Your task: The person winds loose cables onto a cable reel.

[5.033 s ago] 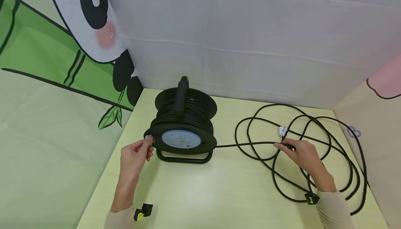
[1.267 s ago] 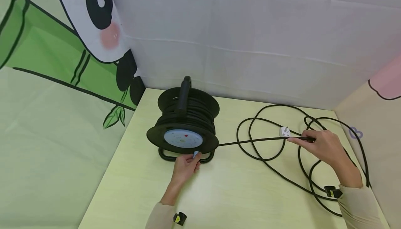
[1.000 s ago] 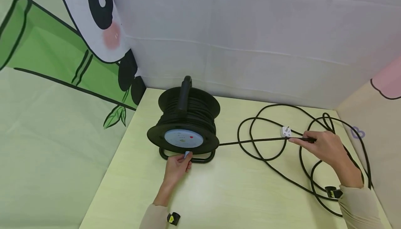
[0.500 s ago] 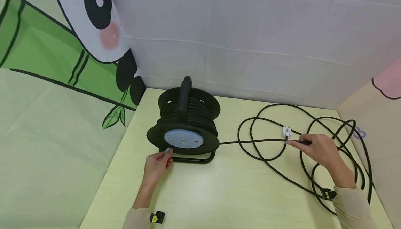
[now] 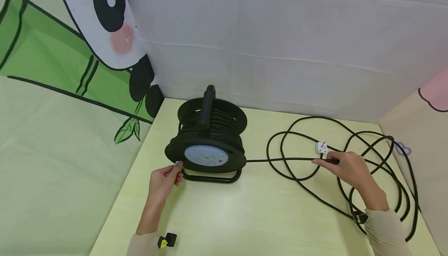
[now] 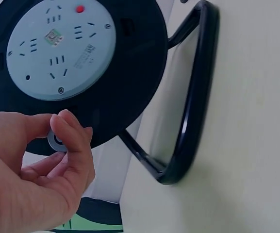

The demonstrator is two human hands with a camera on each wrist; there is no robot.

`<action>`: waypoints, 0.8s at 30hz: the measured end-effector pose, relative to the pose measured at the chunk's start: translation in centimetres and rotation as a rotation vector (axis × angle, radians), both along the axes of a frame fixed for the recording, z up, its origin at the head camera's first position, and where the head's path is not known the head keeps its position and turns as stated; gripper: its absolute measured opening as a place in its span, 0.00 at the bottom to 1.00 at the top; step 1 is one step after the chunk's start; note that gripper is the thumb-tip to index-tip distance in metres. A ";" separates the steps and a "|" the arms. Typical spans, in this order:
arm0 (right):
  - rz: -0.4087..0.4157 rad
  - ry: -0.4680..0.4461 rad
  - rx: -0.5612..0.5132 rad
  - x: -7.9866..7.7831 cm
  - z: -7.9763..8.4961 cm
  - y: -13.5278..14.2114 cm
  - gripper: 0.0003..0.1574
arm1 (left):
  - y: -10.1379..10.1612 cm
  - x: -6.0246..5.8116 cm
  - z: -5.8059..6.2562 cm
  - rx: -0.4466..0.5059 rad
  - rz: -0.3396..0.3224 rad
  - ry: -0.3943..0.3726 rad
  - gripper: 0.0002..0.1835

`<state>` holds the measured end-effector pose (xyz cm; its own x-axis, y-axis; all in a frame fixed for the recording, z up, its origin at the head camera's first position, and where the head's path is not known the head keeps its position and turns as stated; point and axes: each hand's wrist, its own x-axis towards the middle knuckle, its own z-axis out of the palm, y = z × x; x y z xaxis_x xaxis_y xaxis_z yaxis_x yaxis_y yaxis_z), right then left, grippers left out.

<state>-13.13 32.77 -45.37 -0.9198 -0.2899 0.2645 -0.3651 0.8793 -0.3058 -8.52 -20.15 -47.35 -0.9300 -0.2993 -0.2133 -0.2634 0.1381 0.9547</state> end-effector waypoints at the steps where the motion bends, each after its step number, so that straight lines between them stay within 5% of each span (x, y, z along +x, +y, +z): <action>1: 0.002 0.001 -0.001 0.0 0.0 -0.1 0.23 | -0.1 0.0 0.3 -0.002 0.003 0.001 0.23; 12: -0.009 -0.033 0.055 0.0 -0.2 -0.1 0.20 | -0.7 0.1 3.6 0.023 0.022 -0.013 0.24; 24: -0.051 0.042 0.082 1.1 -0.7 1.5 0.21 | 0.5 0.1 6.8 0.045 0.041 0.083 0.26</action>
